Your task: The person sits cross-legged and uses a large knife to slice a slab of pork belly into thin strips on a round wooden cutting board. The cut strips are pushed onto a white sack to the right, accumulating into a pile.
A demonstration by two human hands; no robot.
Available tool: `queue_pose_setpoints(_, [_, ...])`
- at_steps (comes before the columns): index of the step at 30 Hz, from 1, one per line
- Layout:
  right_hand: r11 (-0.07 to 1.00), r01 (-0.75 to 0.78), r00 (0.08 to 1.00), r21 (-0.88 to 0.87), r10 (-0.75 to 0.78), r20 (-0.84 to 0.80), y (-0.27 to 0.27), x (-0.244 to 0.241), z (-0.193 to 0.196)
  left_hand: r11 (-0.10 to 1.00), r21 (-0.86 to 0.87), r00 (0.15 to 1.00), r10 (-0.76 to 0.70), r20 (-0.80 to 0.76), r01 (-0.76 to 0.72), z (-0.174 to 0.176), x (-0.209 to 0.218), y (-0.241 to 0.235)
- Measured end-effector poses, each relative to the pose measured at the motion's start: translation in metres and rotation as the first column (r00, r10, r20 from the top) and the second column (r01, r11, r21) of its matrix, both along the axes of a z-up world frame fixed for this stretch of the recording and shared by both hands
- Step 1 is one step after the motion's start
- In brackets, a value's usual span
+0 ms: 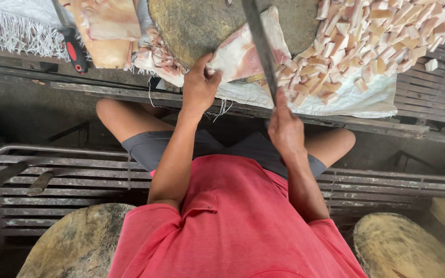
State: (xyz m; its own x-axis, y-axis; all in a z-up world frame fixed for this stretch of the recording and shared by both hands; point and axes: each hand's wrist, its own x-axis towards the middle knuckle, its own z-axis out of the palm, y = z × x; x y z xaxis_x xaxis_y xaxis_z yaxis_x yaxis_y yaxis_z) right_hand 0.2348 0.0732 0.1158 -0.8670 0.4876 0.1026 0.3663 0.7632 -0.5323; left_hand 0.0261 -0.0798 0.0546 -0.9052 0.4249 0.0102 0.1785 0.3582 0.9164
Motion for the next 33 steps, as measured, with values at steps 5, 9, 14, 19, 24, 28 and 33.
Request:
queue_pose_setpoints(5, [0.99, 0.131, 0.882, 0.048, -0.094, -0.462, 0.006, 0.027, 0.067, 1.0, 0.007, 1.0, 0.005, 0.006, -0.005, -0.009, 0.001, -0.001])
queue_pose_setpoints(9, [0.998, 0.064, 0.885, -0.012, -0.063, -0.461, 0.002, 0.004, -0.005, 0.999, 0.042, 1.0, 0.014, 0.011, -0.014, -0.01, -0.001, -0.001])
queue_pose_setpoints(14, [0.999, -0.02, 0.997, 0.035, 0.018, 0.071, -0.005, 0.026, -0.053, 0.994, 0.108, 0.998, 0.018, 0.066, -0.026, -0.009, 0.001, -0.005])
queue_pose_setpoints(19, [0.995, 0.031, 0.999, -0.093, -0.029, 0.023, 0.013, 0.024, -0.042, 0.99, 0.133, 0.997, 0.027, 0.079, -0.037, -0.015, -0.002, 0.013])
queue_pose_setpoints(24, [0.999, 0.03, 0.995, -0.022, -0.032, -0.097, 0.005, 0.019, -0.028, 0.999, 0.05, 1.0, -0.013, 0.02, 0.012, -0.006, -0.005, 0.025])
queue_pose_setpoints(28, [0.995, -0.006, 0.998, 0.101, 0.013, -0.069, -0.004, 0.01, -0.039, 0.999, -0.044, 0.993, -0.028, -0.115, 0.023, 0.004, -0.002, 0.019])
queue_pose_setpoints(33, [0.997, -0.021, 0.998, 0.069, 0.017, 0.053, -0.002, 0.004, -0.018, 1.0, 0.006, 0.995, -0.011, -0.103, 0.011, -0.003, -0.003, 0.017])
